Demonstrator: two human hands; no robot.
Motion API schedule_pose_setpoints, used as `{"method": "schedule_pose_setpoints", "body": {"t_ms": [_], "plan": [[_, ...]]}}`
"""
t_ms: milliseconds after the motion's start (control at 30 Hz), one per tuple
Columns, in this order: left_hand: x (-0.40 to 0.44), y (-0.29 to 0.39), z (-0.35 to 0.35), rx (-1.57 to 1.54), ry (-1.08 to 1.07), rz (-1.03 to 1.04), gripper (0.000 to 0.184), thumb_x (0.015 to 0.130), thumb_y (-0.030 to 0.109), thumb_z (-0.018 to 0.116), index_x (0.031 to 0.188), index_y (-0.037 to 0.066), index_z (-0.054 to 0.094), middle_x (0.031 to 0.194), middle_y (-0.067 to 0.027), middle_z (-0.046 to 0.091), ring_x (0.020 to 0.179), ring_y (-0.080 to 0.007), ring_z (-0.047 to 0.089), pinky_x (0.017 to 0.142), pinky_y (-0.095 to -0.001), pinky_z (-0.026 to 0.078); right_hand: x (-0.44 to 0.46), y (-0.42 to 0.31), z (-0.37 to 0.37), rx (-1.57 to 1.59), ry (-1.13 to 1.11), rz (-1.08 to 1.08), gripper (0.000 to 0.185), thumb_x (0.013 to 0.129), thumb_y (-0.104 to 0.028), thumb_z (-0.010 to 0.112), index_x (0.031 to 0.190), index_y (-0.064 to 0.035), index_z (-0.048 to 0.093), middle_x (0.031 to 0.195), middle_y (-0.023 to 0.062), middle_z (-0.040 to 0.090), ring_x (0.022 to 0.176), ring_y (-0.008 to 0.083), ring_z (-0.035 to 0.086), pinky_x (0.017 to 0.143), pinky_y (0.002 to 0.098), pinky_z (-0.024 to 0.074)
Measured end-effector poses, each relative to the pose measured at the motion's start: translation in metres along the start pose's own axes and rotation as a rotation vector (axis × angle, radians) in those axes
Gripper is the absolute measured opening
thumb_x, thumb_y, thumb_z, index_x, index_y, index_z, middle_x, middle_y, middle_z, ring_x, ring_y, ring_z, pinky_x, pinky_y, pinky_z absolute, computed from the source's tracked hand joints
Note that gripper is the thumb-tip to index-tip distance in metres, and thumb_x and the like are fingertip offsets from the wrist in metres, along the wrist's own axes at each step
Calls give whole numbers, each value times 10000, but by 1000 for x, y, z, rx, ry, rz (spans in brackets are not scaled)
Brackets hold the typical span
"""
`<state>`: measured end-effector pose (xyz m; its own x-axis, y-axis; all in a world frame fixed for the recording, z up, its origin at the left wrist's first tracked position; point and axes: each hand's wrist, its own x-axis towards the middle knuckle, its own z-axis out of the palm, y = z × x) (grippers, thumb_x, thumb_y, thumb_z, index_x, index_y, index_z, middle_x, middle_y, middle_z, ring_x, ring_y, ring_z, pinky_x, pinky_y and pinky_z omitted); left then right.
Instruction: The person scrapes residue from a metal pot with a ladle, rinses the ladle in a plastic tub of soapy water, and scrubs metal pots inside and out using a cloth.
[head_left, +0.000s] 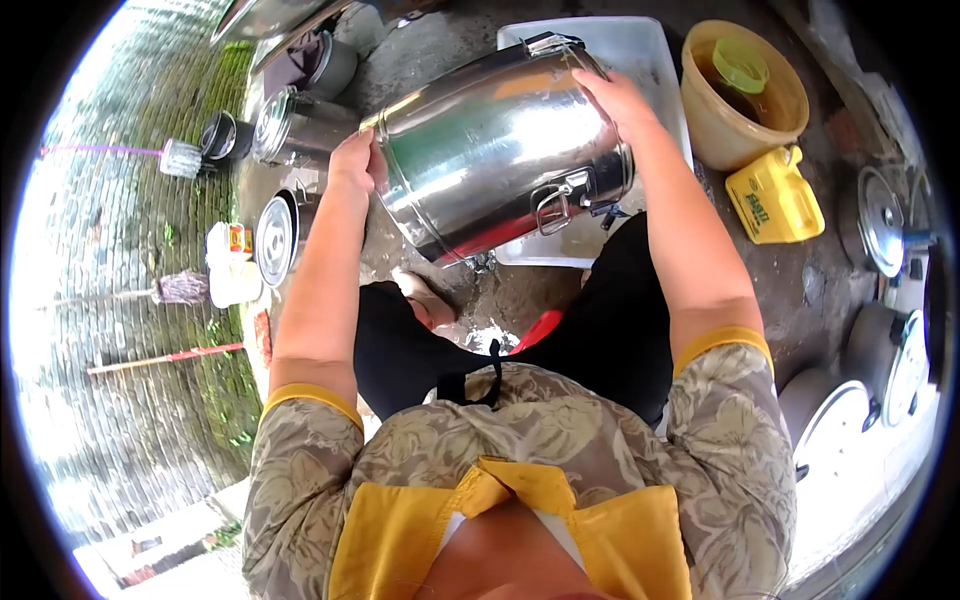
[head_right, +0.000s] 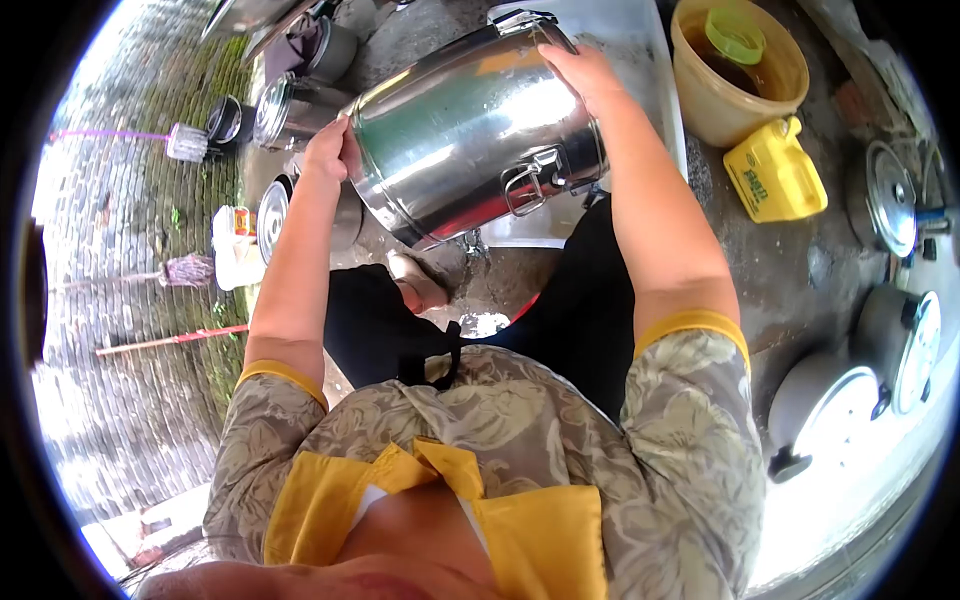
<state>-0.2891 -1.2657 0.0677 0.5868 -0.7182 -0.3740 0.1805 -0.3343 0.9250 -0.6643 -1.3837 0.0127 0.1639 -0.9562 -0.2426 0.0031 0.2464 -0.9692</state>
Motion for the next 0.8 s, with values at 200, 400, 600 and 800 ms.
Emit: {"method": "schedule_pose_setpoints", "body": {"t_ms": [200, 400, 600, 800], "plan": [[36, -49, -51, -158, 331, 218, 281, 841, 209, 654, 1012, -10, 615, 876, -70, 646, 734, -163, 630, 633, -289, 517, -28, -40, 42, 100, -481, -19, 582, 758, -144, 734, 1219, 34, 427, 1064, 123, 591, 927, 193, 594, 806, 326, 505], [29, -102, -103, 637, 697, 141, 431, 839, 313, 567, 1149, 14, 596, 1143, -173, 611, 1039, -315, 593, 892, -352, 454, -61, -46, 155, -184, -497, -195, 421, 788, -123, 687, 1152, -3, 515, 993, 77, 618, 880, 145, 573, 796, 292, 464], [45, -235, -162, -218, 855, 87, 487, 797, 269, 676, 1119, -80, 570, 1073, -175, 632, 1002, -239, 595, 889, -327, 445, -68, -42, 247, -737, -653, -383, 442, 743, -243, 711, 1027, 30, 509, 901, 201, 627, 832, 301, 620, 761, 360, 468], [38, -273, -119, -188, 904, -312, 511, 862, 403, 538, 1186, 9, 500, 1180, -196, 564, 1094, -327, 535, 945, -406, 407, -55, -27, 289, -1017, -830, -512, 442, 756, -249, 678, 1043, 5, 458, 858, 236, 619, 832, 410, 593, 727, 440, 459]]}}
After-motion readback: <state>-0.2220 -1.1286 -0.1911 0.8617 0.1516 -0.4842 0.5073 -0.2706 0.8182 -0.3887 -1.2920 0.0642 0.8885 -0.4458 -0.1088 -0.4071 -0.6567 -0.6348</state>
